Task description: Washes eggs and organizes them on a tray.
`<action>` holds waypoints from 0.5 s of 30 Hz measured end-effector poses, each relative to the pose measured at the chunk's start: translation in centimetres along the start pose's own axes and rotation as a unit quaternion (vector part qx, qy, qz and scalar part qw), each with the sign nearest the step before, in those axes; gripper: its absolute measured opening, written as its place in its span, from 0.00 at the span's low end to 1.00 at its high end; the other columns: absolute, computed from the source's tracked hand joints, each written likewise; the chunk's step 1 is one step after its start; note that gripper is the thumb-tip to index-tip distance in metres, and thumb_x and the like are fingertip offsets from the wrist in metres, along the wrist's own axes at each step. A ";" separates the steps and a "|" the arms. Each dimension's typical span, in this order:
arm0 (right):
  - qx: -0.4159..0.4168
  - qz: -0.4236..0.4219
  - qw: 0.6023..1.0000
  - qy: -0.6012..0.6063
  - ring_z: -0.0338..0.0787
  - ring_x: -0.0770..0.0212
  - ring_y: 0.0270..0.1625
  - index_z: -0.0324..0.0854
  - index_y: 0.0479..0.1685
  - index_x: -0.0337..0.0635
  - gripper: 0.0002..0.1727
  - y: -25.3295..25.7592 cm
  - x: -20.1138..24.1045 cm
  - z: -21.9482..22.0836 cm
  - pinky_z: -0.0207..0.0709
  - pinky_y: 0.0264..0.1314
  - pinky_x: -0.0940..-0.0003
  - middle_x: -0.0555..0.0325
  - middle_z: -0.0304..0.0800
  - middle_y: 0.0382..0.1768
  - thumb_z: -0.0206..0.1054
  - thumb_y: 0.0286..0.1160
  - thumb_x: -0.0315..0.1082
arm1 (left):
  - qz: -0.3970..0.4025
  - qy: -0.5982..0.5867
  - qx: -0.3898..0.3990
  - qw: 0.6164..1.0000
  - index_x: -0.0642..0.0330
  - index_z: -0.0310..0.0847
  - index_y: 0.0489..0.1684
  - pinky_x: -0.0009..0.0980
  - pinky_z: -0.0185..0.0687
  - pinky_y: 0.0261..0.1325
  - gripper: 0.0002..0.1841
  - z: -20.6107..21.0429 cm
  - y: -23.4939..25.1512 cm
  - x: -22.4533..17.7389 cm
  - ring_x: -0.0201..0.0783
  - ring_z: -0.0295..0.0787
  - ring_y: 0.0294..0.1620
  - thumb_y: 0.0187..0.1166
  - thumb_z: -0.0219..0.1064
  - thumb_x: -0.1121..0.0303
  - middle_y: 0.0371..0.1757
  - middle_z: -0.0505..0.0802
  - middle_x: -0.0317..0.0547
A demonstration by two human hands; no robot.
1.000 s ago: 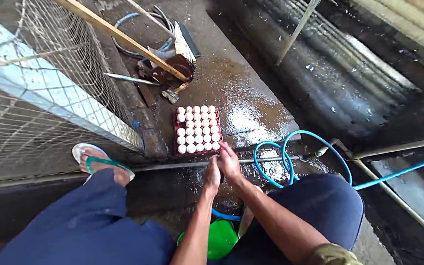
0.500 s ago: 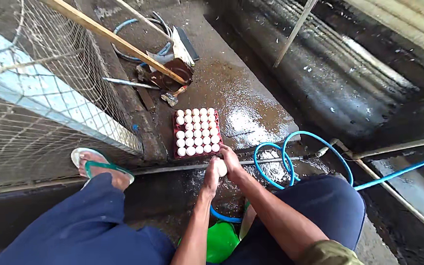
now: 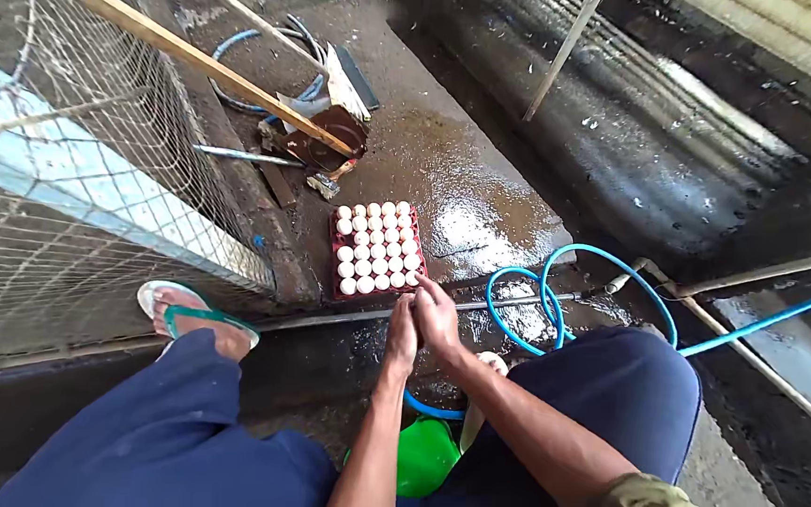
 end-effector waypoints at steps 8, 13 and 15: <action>-0.007 0.037 0.999 0.009 0.82 0.47 0.74 0.71 0.83 0.38 0.27 0.8 -0.3 -0.2 0.74 0.74 0.44 0.38 0.82 0.72 0.53 0.87 0.36 | -0.018 -0.003 -0.012 1.000 0.69 0.80 0.61 0.37 0.81 0.53 0.26 0.1 0.1 0.4 0.38 0.84 0.50 0.95 0.36 0.61 0.52 0.88 0.54; 0.019 -0.025 0.999 -0.037 0.72 0.49 0.86 0.69 0.85 0.36 0.29 -1.0 -0.2 0.2 0.64 0.87 0.48 0.40 0.72 0.84 0.49 0.87 0.36 | 0.003 0.034 -0.021 0.999 0.77 0.79 0.62 0.40 0.76 0.68 0.24 -0.3 -0.1 0.3 0.43 0.83 0.61 0.94 0.38 0.67 0.59 0.88 0.62; 0.021 0.074 0.997 0.012 0.80 0.51 0.77 0.74 0.81 0.38 0.26 1.7 -1.1 -0.3 0.72 0.78 0.48 0.43 0.80 0.76 0.52 0.88 0.36 | -0.059 0.011 0.001 0.998 0.66 0.81 0.62 0.35 0.79 0.45 0.27 0.3 -0.1 0.9 0.37 0.83 0.44 0.95 0.36 0.58 0.48 0.88 0.51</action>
Point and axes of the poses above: each hand's wrist, its own y-axis towards the middle knuckle, its own z-axis out of the palm, x = y × z, the point moved 6 cm from there along y, towards the middle knuckle
